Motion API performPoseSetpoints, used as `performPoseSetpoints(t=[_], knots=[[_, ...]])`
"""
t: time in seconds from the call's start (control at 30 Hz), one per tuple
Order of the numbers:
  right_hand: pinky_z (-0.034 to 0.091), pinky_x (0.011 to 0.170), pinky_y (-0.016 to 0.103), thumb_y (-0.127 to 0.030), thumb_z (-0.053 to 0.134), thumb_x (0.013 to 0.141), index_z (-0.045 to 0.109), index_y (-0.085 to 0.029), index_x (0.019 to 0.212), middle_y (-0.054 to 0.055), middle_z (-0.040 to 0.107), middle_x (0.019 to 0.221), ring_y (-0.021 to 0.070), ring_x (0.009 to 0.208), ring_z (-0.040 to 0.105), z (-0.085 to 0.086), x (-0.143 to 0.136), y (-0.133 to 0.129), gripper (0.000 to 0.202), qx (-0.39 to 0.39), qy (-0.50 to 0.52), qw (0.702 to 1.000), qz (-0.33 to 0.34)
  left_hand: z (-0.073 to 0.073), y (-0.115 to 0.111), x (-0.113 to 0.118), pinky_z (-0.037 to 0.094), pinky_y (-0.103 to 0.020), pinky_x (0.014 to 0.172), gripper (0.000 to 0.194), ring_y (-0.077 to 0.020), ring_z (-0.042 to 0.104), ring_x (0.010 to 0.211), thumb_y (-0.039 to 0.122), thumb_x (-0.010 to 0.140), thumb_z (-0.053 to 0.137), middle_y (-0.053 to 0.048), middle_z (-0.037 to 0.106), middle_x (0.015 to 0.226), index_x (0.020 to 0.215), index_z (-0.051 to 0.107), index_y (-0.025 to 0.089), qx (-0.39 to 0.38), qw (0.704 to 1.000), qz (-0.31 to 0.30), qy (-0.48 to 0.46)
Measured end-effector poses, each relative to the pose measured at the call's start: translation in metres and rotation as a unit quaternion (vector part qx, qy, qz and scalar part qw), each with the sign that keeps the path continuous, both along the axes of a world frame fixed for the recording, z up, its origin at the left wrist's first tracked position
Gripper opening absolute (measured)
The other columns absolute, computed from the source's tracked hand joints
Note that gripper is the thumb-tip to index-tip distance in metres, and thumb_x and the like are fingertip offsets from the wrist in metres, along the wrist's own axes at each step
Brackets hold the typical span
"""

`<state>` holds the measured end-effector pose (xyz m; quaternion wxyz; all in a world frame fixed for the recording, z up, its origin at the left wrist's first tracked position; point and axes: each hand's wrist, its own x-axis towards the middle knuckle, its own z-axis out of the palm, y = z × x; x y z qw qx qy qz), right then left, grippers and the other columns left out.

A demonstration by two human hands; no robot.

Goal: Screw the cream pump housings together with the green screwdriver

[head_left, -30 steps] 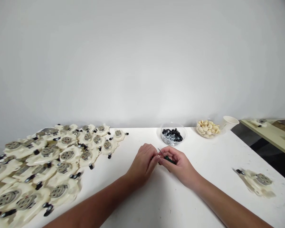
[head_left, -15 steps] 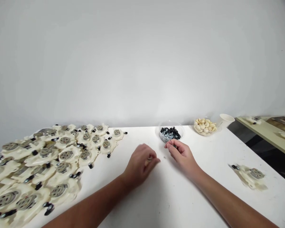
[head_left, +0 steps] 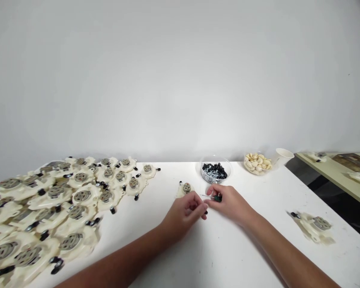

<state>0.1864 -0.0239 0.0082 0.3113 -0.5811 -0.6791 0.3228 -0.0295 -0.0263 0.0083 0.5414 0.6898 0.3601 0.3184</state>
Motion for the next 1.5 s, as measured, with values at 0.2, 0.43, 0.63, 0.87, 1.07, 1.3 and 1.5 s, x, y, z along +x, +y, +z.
performPoseSetpoints(t=[0.2,0.43,0.63,0.87,1.07,1.3,1.5], knots=[[0.038,0.058,0.028,-0.027,0.07,0.081,0.074,-0.023,0.077,0.0,0.068,0.069,0.0172,0.062,0.057,0.001,-0.001,-0.001,0.008,-0.022,0.001,0.999,0.035,-0.012,0.014,0.002,0.047,-0.027,0.067,0.026,-0.0125,0.059,0.066,0.044,0.097,0.065,-0.002,0.072,0.078,0.102,0.062,0.018,-0.103,0.986,0.046,-0.126],[0.039,0.058,0.028,-0.018,0.065,0.075,0.072,-0.022,0.073,0.0,0.068,0.069,0.0166,0.061,0.056,0.003,-0.001,-0.003,0.008,-0.029,0.034,0.998,0.04,-0.009,0.019,-0.001,0.055,-0.031,0.066,0.035,-0.0147,0.061,0.068,0.044,0.092,0.069,-0.006,0.072,0.084,0.112,0.072,0.015,-0.148,0.972,0.072,-0.166],[0.036,0.059,0.028,-0.017,0.066,0.072,0.068,-0.021,0.076,-0.003,0.06,0.066,0.0149,0.061,0.05,0.002,-0.005,-0.001,0.007,-0.032,0.097,0.995,0.003,-0.007,0.019,-0.001,0.057,-0.031,0.066,0.037,-0.0159,0.063,0.073,0.041,0.09,0.073,-0.009,0.075,0.091,0.118,0.071,0.015,-0.16,0.971,0.08,-0.157],[0.024,0.047,0.025,-0.031,0.067,0.084,0.051,-0.023,0.082,-0.009,0.042,0.06,0.009,0.047,0.032,0.009,-0.013,-0.001,0.018,-0.081,0.304,0.949,0.006,-0.012,0.022,-0.002,0.053,-0.028,0.068,0.032,-0.0145,0.062,0.073,0.044,0.093,0.07,-0.008,0.076,0.089,0.106,0.073,0.015,-0.137,0.981,0.053,-0.129],[0.019,0.048,0.025,-0.025,0.079,0.082,0.054,-0.021,0.084,-0.007,0.057,0.068,0.0043,0.043,0.032,0.007,-0.018,-0.005,0.025,-0.145,0.465,0.871,0.064,-0.013,0.018,-0.002,0.05,-0.028,0.073,0.03,-0.0173,0.063,0.083,0.046,0.096,0.065,-0.007,0.077,0.093,0.102,0.072,0.017,-0.085,0.993,0.002,-0.08],[0.016,0.048,0.025,-0.031,0.081,0.087,0.053,-0.02,0.085,-0.008,0.05,0.06,0.0043,0.045,0.029,0.008,-0.018,-0.004,0.03,-0.199,0.505,0.835,0.095,-0.012,0.016,-0.002,0.048,-0.028,0.074,0.034,-0.0169,0.06,0.083,0.048,0.102,0.054,-0.007,0.074,0.091,0.099,0.066,0.016,-0.07,0.995,-0.022,-0.064],[0.015,0.047,0.025,-0.031,0.08,0.088,0.05,-0.02,0.085,-0.005,0.059,0.073,0.0025,0.045,0.029,0.01,-0.018,-0.003,0.032,-0.206,0.499,0.836,0.103,-0.011,0.017,-0.002,0.046,-0.027,0.072,0.035,-0.0146,0.057,0.075,0.047,0.104,0.048,-0.004,0.07,0.084,0.097,0.062,0.016,-0.07,0.995,-0.023,-0.07]])
